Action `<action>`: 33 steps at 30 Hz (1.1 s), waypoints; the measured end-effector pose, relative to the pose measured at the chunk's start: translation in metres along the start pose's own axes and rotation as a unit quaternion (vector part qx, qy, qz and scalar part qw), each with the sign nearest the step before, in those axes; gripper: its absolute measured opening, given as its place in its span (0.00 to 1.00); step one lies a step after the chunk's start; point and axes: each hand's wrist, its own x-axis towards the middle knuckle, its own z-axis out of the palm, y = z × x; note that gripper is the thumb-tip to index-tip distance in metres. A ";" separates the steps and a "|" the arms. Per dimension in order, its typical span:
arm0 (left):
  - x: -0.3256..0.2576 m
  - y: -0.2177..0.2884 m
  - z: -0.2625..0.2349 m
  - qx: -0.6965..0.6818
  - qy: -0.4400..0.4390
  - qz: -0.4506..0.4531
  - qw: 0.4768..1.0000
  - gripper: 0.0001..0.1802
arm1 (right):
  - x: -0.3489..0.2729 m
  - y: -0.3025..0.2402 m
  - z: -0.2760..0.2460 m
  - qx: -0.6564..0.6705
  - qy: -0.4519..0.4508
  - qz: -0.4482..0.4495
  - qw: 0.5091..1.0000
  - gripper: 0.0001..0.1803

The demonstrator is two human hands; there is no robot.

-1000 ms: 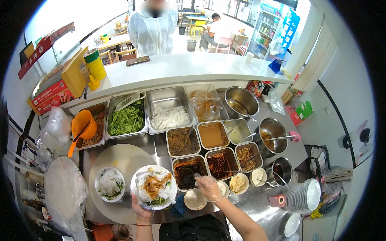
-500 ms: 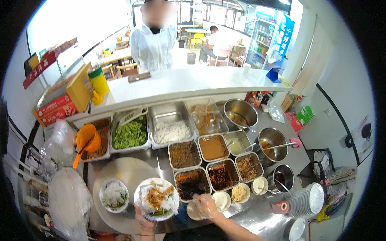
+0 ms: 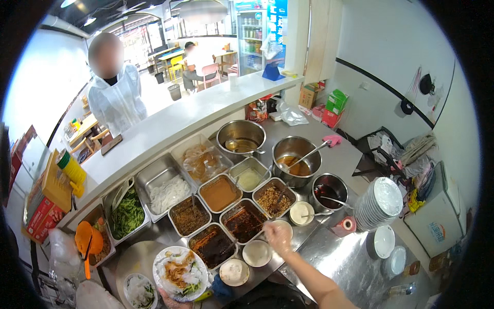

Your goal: The person assembles a noodle dish by placing noodles and vegetables into a bowl, then adds sauces and toppings from multiple containers. The person wraps the finished dish in a plastic bag and hands it to a customer.

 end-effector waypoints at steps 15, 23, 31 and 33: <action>-0.001 -0.018 0.062 0.006 -0.020 -0.049 0.999 0.39 | 0.053 -0.002 -0.040 -0.030 -0.027 -0.132 0.990 0.10; 0.013 -0.036 0.065 -0.005 -0.039 -0.074 0.996 0.39 | 0.164 0.084 -0.068 -0.261 0.099 0.018 0.960 0.30; 0.015 -0.048 0.090 0.020 -0.038 -0.091 0.995 0.39 | 0.183 0.107 -0.058 -0.093 0.037 0.063 0.993 0.13; 0.022 -0.054 0.103 -0.007 -0.034 -0.128 0.991 0.40 | 0.173 0.088 -0.067 -0.060 -0.004 0.074 0.995 0.12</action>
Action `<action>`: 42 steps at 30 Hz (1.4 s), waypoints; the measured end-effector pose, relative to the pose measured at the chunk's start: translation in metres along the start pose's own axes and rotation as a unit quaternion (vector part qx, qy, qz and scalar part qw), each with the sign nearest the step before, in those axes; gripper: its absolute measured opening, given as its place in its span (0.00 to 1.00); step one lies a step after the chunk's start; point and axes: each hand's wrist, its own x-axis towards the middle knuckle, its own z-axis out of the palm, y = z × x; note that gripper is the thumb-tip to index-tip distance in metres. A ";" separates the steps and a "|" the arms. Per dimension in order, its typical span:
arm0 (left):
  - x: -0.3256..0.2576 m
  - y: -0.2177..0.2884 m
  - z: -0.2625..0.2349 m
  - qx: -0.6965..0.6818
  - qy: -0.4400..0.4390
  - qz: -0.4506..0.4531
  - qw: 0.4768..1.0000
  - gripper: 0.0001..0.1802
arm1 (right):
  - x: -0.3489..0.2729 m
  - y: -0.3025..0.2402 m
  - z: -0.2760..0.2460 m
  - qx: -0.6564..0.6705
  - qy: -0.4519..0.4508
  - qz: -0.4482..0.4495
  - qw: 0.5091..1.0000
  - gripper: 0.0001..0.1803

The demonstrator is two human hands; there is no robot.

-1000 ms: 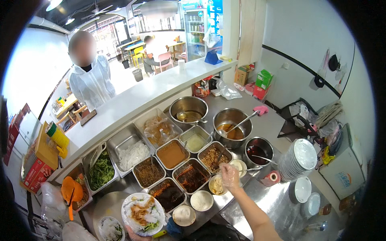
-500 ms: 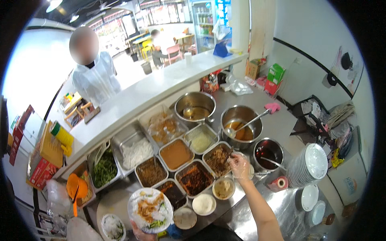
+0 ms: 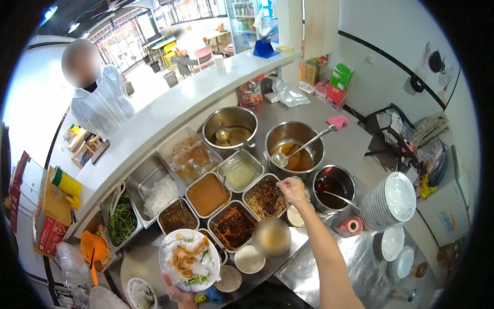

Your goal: The person assembles a noodle dish by placing noodles and vegetables into a bowl, then adds sauces and toppings from multiple containers. The person wraps the finished dish in a plastic bag and hands it to a customer.

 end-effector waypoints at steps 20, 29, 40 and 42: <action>0.046 -0.046 0.046 -0.025 -0.037 -0.117 0.992 0.35 | -0.086 0.000 0.004 0.175 0.011 0.095 0.980 0.10; 0.045 -0.057 0.050 0.033 -0.046 -0.116 0.992 0.35 | -0.086 -0.016 -0.039 0.489 0.016 0.277 0.827 0.07; 0.047 -0.080 0.068 -0.035 -0.048 -0.186 0.981 0.33 | -0.136 -0.126 -0.057 0.049 0.066 -0.357 0.931 0.08; 0.043 -0.075 0.065 -0.022 -0.044 -0.171 0.984 0.34 | -0.131 -0.115 -0.057 0.026 0.106 -0.248 0.963 0.08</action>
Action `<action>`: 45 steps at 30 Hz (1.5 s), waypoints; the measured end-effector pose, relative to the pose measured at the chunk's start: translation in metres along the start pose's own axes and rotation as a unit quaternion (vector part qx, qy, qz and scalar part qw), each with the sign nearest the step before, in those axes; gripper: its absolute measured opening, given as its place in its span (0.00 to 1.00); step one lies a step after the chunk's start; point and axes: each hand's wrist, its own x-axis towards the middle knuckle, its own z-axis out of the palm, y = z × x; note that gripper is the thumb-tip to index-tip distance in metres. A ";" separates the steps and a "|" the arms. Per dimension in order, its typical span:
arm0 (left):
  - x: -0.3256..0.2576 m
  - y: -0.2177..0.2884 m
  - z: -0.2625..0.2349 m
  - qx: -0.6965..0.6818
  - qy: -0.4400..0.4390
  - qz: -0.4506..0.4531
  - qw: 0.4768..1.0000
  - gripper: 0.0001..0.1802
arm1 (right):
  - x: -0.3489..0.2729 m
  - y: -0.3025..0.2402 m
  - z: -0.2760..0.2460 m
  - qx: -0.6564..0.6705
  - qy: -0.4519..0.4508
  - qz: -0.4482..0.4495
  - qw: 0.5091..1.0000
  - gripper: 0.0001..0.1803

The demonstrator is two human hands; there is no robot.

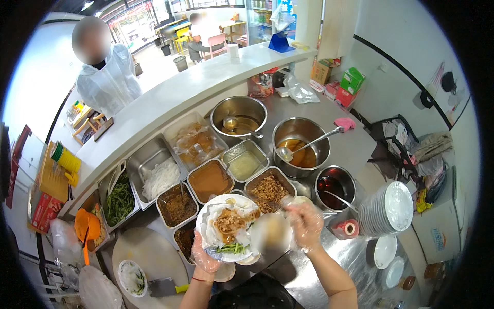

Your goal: The person assembles a noodle dish by placing noodles and vegetables into a bowl, then adds sauces and toppings from multiple containers. The person wraps the finished dish in a plastic bag and hands it to a customer.

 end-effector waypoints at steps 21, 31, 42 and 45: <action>-0.112 0.071 -0.067 0.027 0.040 0.270 0.962 0.38 | -0.103 0.090 0.021 -0.035 0.020 0.203 0.978 0.14; -0.146 0.085 -0.096 -0.077 0.074 0.315 0.943 0.38 | -0.083 0.005 0.132 0.131 -0.158 0.083 0.975 0.12; -0.153 0.103 -0.115 -0.087 0.115 0.329 0.933 0.40 | 0.077 -0.026 0.370 -0.151 -0.372 0.002 0.916 0.15; -0.152 0.108 -0.125 -0.069 0.118 0.342 0.930 0.39 | 0.068 -0.003 0.385 -0.088 -0.414 -0.014 0.906 0.15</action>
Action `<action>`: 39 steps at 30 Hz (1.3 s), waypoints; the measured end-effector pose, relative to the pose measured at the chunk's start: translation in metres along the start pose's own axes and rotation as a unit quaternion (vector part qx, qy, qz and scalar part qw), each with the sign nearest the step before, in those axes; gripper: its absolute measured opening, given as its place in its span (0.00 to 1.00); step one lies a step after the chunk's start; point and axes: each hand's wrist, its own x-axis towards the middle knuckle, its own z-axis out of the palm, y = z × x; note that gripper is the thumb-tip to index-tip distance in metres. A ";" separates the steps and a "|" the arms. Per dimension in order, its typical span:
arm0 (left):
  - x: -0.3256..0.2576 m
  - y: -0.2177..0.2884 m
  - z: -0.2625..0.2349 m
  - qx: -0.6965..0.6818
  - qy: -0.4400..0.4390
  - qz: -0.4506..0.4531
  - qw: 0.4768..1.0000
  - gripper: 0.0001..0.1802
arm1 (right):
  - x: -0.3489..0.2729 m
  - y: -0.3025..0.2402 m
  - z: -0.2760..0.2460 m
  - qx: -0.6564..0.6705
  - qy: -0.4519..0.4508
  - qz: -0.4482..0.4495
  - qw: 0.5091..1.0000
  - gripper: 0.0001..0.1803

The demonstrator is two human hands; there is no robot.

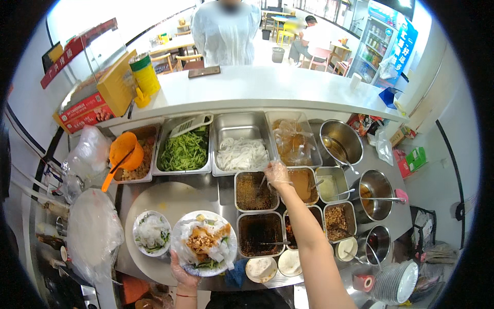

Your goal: The person assembles a noodle dish by placing noodles and vegetables into a bowl, then adds sauces and toppings from multiple containers. The person wraps the finished dish in a plastic bag and hands it to a customer.

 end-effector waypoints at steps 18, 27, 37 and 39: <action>0.051 -0.002 -0.006 -0.061 0.007 -0.046 0.997 0.38 | -0.124 -0.003 -0.007 0.268 0.014 -0.067 0.961 0.06; 0.062 -0.014 -0.014 -0.058 -0.007 -0.081 0.995 0.39 | -0.110 -0.002 -0.039 0.427 0.088 0.149 0.888 0.08; 0.082 -0.038 -0.019 -0.101 -0.059 -0.101 0.988 0.37 | -0.159 -0.129 -0.104 0.405 0.036 0.116 0.906 0.08; 0.082 -0.035 -0.009 -0.100 -0.067 -0.106 0.987 0.37 | -0.169 -0.147 -0.099 0.387 0.004 0.067 0.920 0.08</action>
